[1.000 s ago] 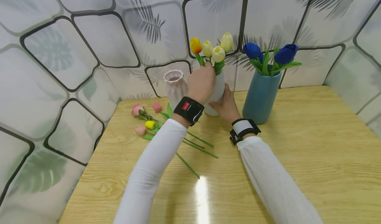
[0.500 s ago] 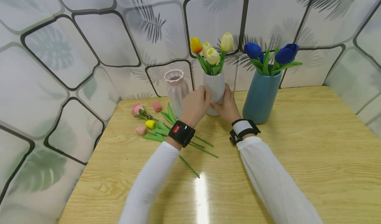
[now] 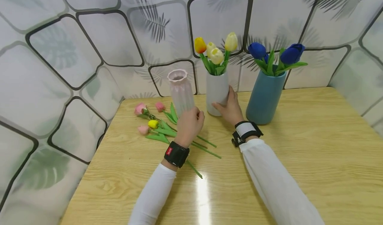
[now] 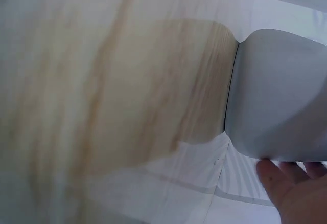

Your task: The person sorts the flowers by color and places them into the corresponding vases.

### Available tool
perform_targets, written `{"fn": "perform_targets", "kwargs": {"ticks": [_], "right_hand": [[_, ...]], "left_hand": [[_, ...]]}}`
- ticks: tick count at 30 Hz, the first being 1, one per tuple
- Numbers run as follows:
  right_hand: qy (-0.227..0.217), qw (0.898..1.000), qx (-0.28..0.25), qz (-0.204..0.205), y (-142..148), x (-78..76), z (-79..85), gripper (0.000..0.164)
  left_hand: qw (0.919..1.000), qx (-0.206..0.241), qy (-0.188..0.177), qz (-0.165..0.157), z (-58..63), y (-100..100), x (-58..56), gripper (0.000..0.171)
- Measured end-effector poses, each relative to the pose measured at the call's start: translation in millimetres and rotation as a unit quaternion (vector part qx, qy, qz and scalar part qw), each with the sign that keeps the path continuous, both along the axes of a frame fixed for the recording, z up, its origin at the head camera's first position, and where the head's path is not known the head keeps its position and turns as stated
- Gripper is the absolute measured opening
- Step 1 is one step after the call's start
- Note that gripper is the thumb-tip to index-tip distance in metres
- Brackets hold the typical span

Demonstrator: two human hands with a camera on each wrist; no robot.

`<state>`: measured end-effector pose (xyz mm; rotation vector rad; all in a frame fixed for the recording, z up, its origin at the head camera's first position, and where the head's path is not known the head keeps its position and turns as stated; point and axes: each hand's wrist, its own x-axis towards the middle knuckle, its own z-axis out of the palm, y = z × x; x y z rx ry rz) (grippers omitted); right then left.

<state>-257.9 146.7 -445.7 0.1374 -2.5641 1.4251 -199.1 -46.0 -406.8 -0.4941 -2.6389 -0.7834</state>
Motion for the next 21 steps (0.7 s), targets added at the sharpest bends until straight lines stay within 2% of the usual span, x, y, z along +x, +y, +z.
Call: {"fn": "perform_targets", "kwargs": {"ticks": [3, 9, 12, 16, 21], "right_hand": [[-0.033, 0.999, -0.003, 0.014, 4, -0.2, -2.1, 0.097], [-0.057, 0.997, 0.000, 0.049, 11, 2.4, -0.4, 0.092], [-0.092, 0.992, 0.005, 0.084, 14, 8.3, 1.5, 0.090], [-0.139, 0.983, -0.016, 0.118, 20, 23.5, 7.6, 0.087], [-0.120, 0.984, -0.023, 0.132, 24, 38.8, 16.2, 0.084]], "left_hand": [[1.0000, -0.003, -0.007, 0.004, -6.6, -6, 2.6, 0.032], [0.9998, -0.009, 0.005, 0.016, -15.3, -21, 2.3, 0.030], [0.9994, -0.020, -0.015, 0.025, -19.3, -28, 3.5, 0.030], [0.9981, -0.033, -0.046, 0.023, -21.1, -36, 4.8, 0.028], [0.9962, -0.037, -0.078, 0.017, -16.5, -45, 4.6, 0.022]]}}
